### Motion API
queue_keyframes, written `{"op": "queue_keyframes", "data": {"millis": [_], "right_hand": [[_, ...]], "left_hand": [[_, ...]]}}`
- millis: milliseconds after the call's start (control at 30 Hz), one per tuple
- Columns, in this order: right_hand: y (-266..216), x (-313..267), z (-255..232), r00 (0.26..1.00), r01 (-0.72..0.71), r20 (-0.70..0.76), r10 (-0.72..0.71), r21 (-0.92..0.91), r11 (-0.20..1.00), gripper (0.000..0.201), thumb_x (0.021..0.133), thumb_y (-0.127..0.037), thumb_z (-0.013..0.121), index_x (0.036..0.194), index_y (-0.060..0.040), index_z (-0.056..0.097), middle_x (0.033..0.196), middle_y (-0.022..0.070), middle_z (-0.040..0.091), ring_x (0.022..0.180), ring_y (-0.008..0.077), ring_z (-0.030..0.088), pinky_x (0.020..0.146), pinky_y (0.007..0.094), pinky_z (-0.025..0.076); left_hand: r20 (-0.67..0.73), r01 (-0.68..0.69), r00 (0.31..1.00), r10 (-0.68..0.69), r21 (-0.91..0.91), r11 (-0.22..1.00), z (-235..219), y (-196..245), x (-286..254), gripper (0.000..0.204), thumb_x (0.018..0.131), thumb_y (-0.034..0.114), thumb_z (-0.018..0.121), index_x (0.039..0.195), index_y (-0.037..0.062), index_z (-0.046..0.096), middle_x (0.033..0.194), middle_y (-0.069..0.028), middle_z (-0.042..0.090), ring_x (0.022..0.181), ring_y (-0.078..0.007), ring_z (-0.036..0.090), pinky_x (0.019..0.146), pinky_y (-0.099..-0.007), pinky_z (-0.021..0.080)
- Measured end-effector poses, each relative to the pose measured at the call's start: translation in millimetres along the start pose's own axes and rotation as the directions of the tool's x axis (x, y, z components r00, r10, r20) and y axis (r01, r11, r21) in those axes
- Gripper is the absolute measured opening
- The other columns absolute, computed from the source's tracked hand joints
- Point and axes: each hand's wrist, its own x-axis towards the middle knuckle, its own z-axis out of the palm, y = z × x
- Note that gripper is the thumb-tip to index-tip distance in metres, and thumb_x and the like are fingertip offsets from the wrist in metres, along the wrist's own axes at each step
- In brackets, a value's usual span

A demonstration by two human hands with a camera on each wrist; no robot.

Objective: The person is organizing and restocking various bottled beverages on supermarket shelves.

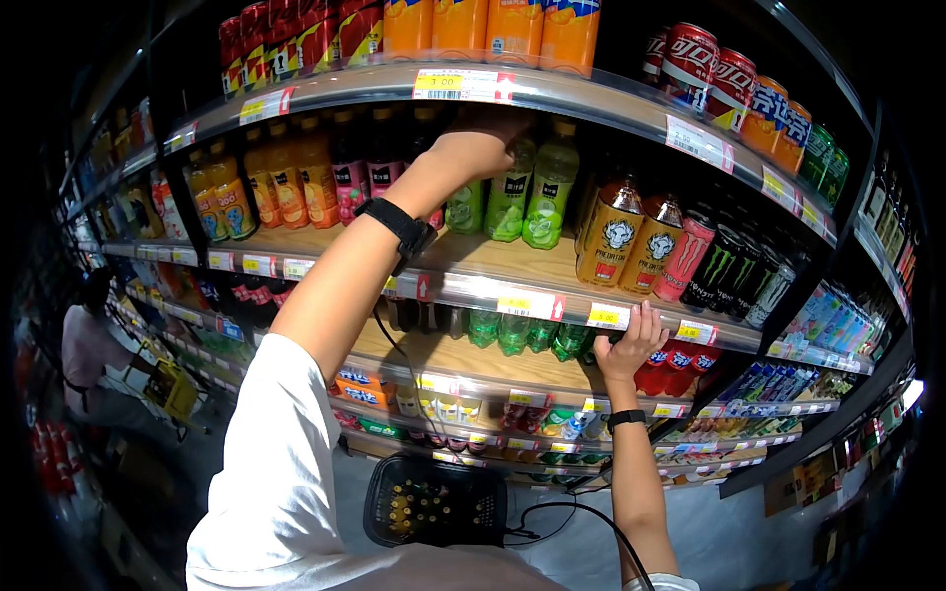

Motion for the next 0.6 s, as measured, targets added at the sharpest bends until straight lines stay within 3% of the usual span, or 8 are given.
{"op": "queue_keyframes", "data": {"millis": [133,233,300,467,600], "right_hand": [[1.9,-1.0,2.2,1.000,0.012,-0.002,-0.012,-0.010,1.000,0.066,0.086,-0.038,0.057,0.143,-0.0082,0.044,0.150,0.0139,0.048,0.143,0.0337,0.038,0.121,0.0547,0.015],[-0.8,1.5,2.1,0.999,0.002,-0.043,-0.002,-0.005,1.000,0.059,0.090,-0.037,0.051,0.142,-0.0094,0.048,0.146,0.0085,0.051,0.141,0.0313,0.040,0.122,0.0526,0.015],[-1.1,2.7,2.0,0.999,0.003,-0.046,-0.003,-0.003,1.000,0.058,0.090,-0.037,0.051,0.142,-0.0095,0.048,0.146,0.0084,0.051,0.140,0.0312,0.040,0.122,0.0524,0.014],[-0.4,2.9,3.7,0.998,0.011,-0.055,-0.011,-0.006,1.000,0.058,0.091,-0.038,0.050,0.141,-0.0098,0.048,0.146,0.0082,0.051,0.140,0.0310,0.040,0.123,0.0520,0.014],[0.1,2.5,5.9,0.997,0.015,-0.070,-0.017,-0.021,1.000,0.056,0.094,-0.040,0.047,0.141,-0.0102,0.048,0.144,0.0078,0.051,0.140,0.0305,0.041,0.123,0.0515,0.014]], "left_hand": [[0.008,-0.016,1.000,0.017,-0.090,0.996,4.2,-16.4,15.3,0.048,0.087,0.011,0.065,0.135,0.0124,0.062,0.137,-0.0187,0.060,0.127,-0.0366,0.056,0.108,-0.0440,0.046],[-0.065,-0.055,0.997,0.050,-0.090,0.994,5.6,-16.1,20.4,0.034,0.096,0.010,0.061,0.130,0.0116,0.064,0.127,-0.0162,0.067,0.119,-0.0338,0.062,0.102,-0.0419,0.050],[0.069,0.032,0.997,-0.021,-0.166,0.986,2.0,-16.4,23.6,0.034,0.097,0.015,0.058,0.131,0.0120,0.065,0.137,-0.0148,0.062,0.125,-0.0344,0.058,0.106,-0.0434,0.047],[0.078,0.077,0.995,-0.059,-0.248,0.966,0.0,-18.9,27.9,0.033,0.101,0.027,0.057,0.130,0.0139,0.066,0.135,-0.0143,0.064,0.124,-0.0324,0.059,0.104,-0.0419,0.047],[0.108,0.099,0.991,-0.080,-0.177,0.979,-4.8,-15.8,27.3,0.032,0.101,0.027,0.056,0.129,0.0126,0.066,0.135,-0.0150,0.064,0.123,-0.0329,0.060,0.103,-0.0421,0.047]]}}
